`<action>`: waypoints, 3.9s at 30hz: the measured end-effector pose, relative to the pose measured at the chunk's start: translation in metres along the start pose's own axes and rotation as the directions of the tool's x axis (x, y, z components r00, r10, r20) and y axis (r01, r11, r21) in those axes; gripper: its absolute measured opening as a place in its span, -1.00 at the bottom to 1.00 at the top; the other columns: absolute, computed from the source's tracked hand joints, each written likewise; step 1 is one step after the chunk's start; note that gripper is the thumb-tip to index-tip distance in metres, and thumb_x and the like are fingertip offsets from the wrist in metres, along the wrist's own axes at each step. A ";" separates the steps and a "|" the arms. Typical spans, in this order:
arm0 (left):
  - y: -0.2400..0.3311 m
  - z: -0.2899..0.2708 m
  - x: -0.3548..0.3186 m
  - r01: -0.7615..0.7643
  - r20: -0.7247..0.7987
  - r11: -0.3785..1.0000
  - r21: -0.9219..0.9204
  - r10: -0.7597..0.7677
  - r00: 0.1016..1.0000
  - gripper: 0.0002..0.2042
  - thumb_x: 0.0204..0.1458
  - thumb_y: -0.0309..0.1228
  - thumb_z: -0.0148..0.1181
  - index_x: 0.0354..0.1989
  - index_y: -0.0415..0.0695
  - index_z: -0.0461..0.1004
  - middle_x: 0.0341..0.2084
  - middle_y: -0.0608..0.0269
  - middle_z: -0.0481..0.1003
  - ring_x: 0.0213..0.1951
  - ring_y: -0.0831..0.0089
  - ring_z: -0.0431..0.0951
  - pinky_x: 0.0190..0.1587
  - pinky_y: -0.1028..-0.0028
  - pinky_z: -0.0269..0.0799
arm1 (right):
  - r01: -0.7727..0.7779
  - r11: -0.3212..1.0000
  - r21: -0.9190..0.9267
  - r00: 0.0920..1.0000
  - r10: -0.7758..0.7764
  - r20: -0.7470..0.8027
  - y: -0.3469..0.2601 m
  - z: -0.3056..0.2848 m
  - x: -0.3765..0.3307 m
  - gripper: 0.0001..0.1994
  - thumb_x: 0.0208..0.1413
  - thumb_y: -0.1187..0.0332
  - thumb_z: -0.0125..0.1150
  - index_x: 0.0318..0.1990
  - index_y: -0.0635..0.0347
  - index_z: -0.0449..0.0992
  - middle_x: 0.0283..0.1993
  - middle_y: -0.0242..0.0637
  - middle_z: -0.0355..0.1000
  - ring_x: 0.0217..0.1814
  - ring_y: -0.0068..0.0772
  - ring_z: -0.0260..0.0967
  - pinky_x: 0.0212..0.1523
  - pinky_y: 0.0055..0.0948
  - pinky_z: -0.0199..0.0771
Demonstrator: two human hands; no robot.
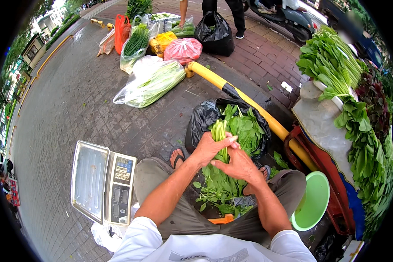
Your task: The person sits on a low stool at a street-side stall and trims leafy green vegetables using a small knife. They cut the stems and remove unwanted parts, placing the trimmed pieces into a green bowl and discarding waste into a black bag. A digital scale and various bags of produce are visible nearby.
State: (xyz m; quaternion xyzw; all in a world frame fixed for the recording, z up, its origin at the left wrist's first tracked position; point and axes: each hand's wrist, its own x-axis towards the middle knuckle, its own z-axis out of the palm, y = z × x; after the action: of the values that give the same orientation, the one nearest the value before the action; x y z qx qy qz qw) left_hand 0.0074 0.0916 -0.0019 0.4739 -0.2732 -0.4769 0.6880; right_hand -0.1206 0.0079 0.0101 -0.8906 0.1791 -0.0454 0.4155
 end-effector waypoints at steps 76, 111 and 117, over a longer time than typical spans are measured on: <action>-0.011 0.003 0.009 -0.109 -0.270 0.990 -0.087 0.082 0.959 -0.83 0.11 -0.33 0.24 -0.35 -0.17 0.45 -0.54 0.31 0.48 -0.42 0.53 0.46 -0.27 0.47 0.39 | 0.160 0.930 0.331 0.979 -0.106 -0.174 0.011 0.016 0.006 -0.13 -0.10 0.32 0.31 0.37 0.28 -0.03 0.32 0.06 0.17 0.40 -0.17 0.08 0.35 -0.32 0.06; -0.005 0.003 0.012 -0.124 -0.042 0.984 -0.130 0.120 0.992 -0.34 0.23 0.09 -0.16 0.20 -0.34 0.21 0.14 -0.08 0.33 0.23 0.21 0.28 0.26 0.27 0.13 | 0.096 0.887 0.451 0.896 0.121 -0.428 0.031 -0.113 -0.051 -0.71 0.01 0.40 0.21 -0.10 0.29 0.49 -0.31 -0.37 0.48 -0.34 -0.62 0.34 -0.28 -0.49 0.43; -0.007 -0.006 0.010 -0.117 -0.076 0.993 0.006 0.117 0.990 -0.39 0.25 0.04 -0.14 0.14 -0.34 0.26 0.09 -0.06 0.36 0.21 0.22 0.30 0.25 0.28 0.14 | 0.012 0.923 0.385 0.548 0.316 -0.775 0.077 -0.234 -0.191 -0.84 0.03 0.41 0.20 -0.26 0.28 0.45 -0.43 -0.31 0.48 -0.49 -0.50 0.45 -0.46 -0.50 0.47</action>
State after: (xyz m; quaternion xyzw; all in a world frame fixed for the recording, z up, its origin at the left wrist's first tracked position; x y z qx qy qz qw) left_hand 0.0136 0.0840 -0.0116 0.4755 -0.2742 -0.4171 0.7244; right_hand -0.3744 -0.1388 0.1173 -0.6578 0.4191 -0.4501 0.4348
